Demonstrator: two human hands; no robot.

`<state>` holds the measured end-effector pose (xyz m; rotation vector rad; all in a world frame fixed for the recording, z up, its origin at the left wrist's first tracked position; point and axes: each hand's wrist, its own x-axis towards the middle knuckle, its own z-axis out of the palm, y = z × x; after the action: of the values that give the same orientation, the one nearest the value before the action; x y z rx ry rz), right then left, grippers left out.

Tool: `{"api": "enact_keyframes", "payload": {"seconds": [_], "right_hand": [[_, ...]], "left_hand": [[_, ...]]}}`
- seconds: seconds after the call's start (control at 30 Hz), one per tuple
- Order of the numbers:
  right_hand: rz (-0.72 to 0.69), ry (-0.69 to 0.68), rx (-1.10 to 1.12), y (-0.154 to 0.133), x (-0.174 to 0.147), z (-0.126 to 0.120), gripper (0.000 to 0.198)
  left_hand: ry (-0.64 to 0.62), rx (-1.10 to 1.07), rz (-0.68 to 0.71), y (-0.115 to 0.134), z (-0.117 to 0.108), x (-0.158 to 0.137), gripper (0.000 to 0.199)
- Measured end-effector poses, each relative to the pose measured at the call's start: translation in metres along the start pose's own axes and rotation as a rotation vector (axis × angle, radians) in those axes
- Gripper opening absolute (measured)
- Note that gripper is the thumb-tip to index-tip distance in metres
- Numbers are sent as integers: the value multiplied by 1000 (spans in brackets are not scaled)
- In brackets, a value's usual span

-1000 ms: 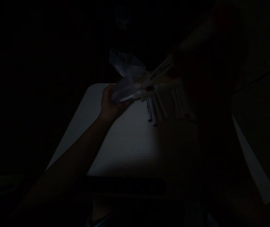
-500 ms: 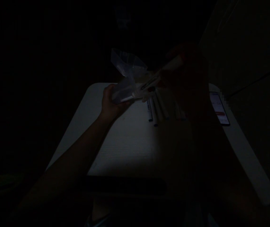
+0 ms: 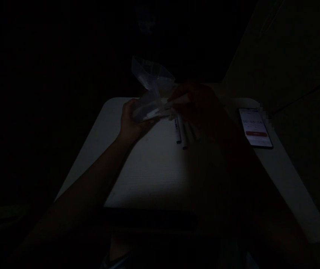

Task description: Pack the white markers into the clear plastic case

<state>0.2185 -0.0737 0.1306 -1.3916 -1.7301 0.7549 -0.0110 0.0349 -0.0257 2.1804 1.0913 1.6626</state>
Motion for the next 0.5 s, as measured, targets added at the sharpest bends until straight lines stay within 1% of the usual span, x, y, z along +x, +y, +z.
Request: {"api": "enact_keyframes", "payload": {"seconds": [0.07, 0.13, 0.27, 0.5], "right_hand": [[-20, 19, 12, 2, 0, 3, 12], [-20, 6, -2, 3, -1, 5, 14], [3, -44, -61, 5, -1, 6, 21], [66, -91, -154, 9, 3, 7, 29]], "left_hand": [[0, -2, 3, 0, 0, 0, 86], [-7, 2, 8, 1, 1, 0, 88], [-4, 20, 8, 3, 1, 0, 92], [8, 27, 8, 5, 1, 1, 91]]}}
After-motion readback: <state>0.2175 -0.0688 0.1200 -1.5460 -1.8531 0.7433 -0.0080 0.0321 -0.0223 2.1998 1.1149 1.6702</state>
